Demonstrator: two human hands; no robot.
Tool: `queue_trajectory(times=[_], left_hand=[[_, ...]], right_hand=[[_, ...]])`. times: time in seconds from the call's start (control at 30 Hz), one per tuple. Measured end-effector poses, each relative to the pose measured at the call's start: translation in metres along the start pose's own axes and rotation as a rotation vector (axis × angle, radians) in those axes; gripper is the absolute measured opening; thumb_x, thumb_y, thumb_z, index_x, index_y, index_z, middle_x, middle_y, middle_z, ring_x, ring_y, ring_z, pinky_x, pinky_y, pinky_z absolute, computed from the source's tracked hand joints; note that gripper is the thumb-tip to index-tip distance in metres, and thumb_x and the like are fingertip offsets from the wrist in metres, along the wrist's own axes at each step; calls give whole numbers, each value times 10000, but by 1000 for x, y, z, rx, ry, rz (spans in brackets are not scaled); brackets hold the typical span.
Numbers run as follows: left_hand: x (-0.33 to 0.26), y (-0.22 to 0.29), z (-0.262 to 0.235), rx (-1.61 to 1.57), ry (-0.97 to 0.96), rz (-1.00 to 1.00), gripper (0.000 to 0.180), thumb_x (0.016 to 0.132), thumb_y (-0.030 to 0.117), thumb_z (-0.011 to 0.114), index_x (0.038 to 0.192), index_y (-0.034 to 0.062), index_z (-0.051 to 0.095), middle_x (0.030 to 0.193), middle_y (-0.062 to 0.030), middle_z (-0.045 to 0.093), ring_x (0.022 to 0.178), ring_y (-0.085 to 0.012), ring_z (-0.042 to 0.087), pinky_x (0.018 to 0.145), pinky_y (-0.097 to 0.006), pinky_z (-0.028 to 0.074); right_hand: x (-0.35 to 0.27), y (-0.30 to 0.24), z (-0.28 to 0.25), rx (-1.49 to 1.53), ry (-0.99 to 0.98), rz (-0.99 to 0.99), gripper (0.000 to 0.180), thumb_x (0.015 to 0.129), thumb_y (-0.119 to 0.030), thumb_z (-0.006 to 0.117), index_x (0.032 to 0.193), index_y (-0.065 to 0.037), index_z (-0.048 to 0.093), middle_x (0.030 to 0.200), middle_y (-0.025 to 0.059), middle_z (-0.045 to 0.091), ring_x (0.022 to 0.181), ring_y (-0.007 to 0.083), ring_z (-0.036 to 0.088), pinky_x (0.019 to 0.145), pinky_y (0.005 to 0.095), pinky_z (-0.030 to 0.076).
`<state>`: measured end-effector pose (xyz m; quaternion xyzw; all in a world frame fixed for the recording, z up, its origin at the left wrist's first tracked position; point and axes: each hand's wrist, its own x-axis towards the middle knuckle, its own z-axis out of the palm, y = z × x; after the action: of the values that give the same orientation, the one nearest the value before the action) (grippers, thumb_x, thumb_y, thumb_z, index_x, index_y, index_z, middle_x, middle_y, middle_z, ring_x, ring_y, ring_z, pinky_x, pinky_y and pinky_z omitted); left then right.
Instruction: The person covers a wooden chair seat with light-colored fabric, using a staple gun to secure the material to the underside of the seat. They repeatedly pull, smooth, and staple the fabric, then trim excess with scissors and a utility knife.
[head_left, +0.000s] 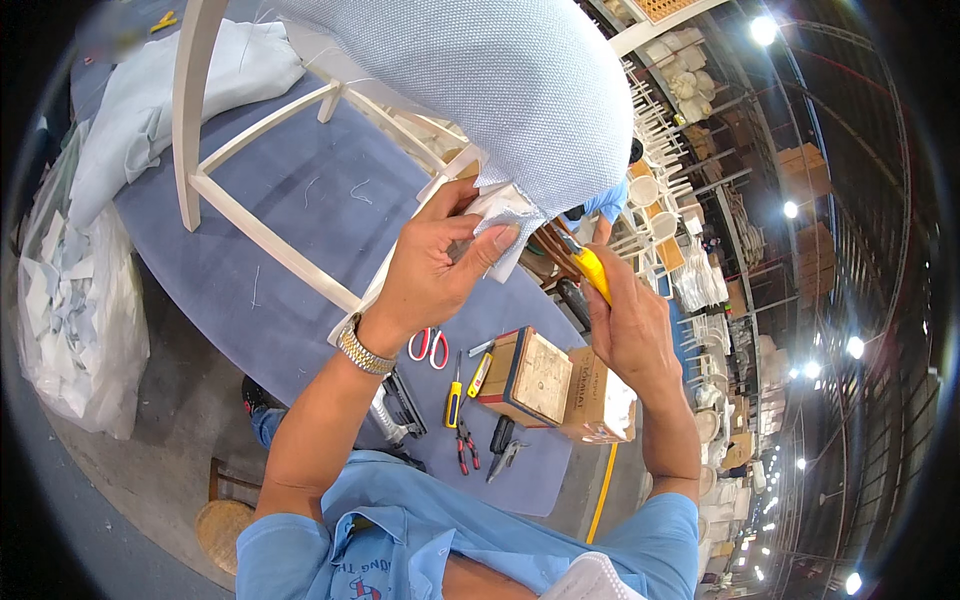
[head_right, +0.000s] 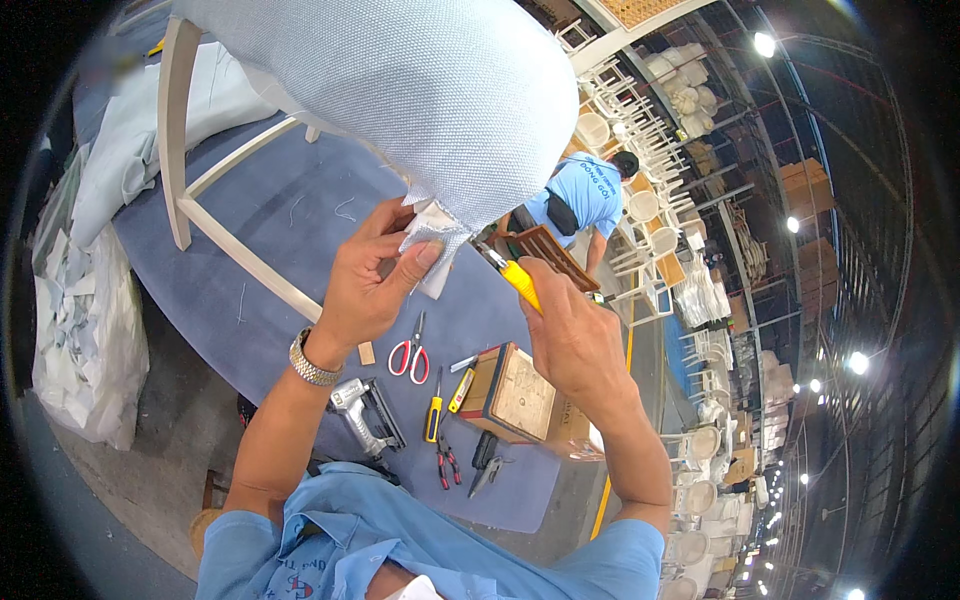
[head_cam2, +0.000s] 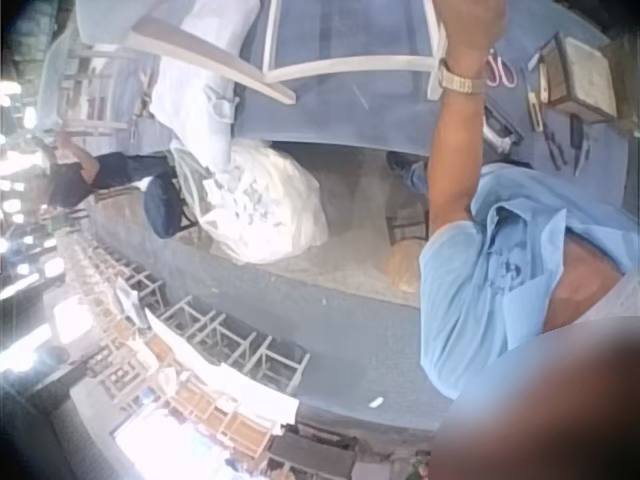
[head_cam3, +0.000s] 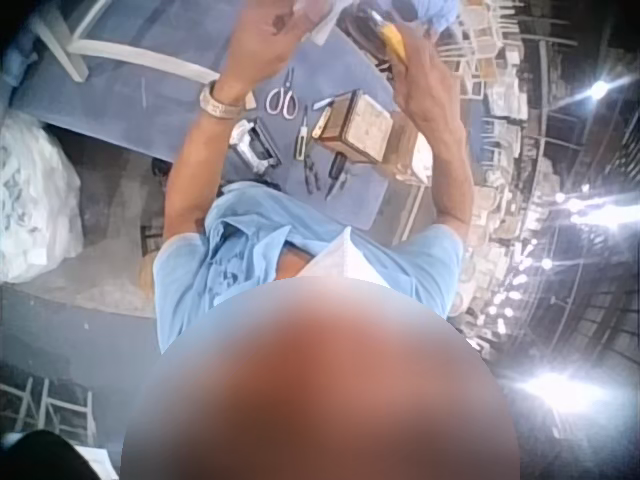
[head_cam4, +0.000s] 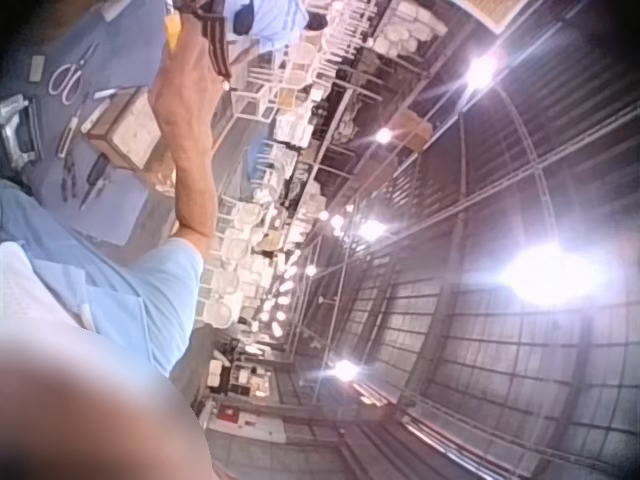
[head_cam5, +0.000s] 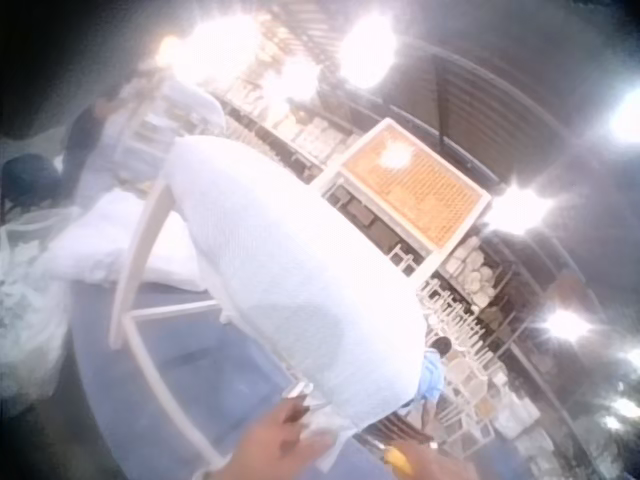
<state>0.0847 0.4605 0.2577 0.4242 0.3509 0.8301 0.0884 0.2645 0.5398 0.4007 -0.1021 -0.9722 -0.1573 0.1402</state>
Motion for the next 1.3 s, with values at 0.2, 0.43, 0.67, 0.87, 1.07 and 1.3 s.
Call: queue_trajectory(times=[0.2,0.43,0.67,0.87,1.07,1.3], left_hand=[[1,0,-2,-21,-13,-23,309,947,269,685,1063,-13,736,1200,-166,601,1081,-237,593,911,-335,467],[1,5,-1,9,-20,-2,297,950,248,678,1056,-23,734,1205,-174,596,1090,-249,588,917,-340,463],[3,1,-1,20,-4,20,298,945,241,681,1040,-38,729,1183,-191,599,1060,-263,593,896,-344,465],[3,1,0,41,9,57,288,932,231,696,1006,-44,735,1158,-203,608,1049,-275,604,875,-349,477],[-1,0,-3,77,-60,54,267,951,202,666,1027,-47,723,1256,-215,589,1123,-294,589,950,-355,453],[-2,-3,-7,166,-63,114,237,910,174,691,946,-58,727,1228,-251,575,1103,-348,593,937,-389,467]], right_hand=[[4,1,7,-6,-23,6,394,902,-67,644,1265,-80,490,853,114,610,728,300,651,583,392,511],[0,-5,10,-42,-4,45,429,881,-47,644,1272,-84,471,892,115,605,730,318,647,584,407,508],[2,-7,13,-8,9,56,396,894,-61,636,1253,-82,472,901,124,606,723,333,647,582,427,508],[2,-6,15,-43,-53,106,344,916,-99,622,1218,-66,460,908,129,592,721,339,648,564,435,509],[6,0,10,-55,-124,33,319,918,-85,604,1183,-17,441,880,136,581,712,330,654,527,425,517],[12,-7,-5,-84,-225,68,239,946,-90,547,1149,-18,444,866,142,586,720,342,654,542,442,515]])
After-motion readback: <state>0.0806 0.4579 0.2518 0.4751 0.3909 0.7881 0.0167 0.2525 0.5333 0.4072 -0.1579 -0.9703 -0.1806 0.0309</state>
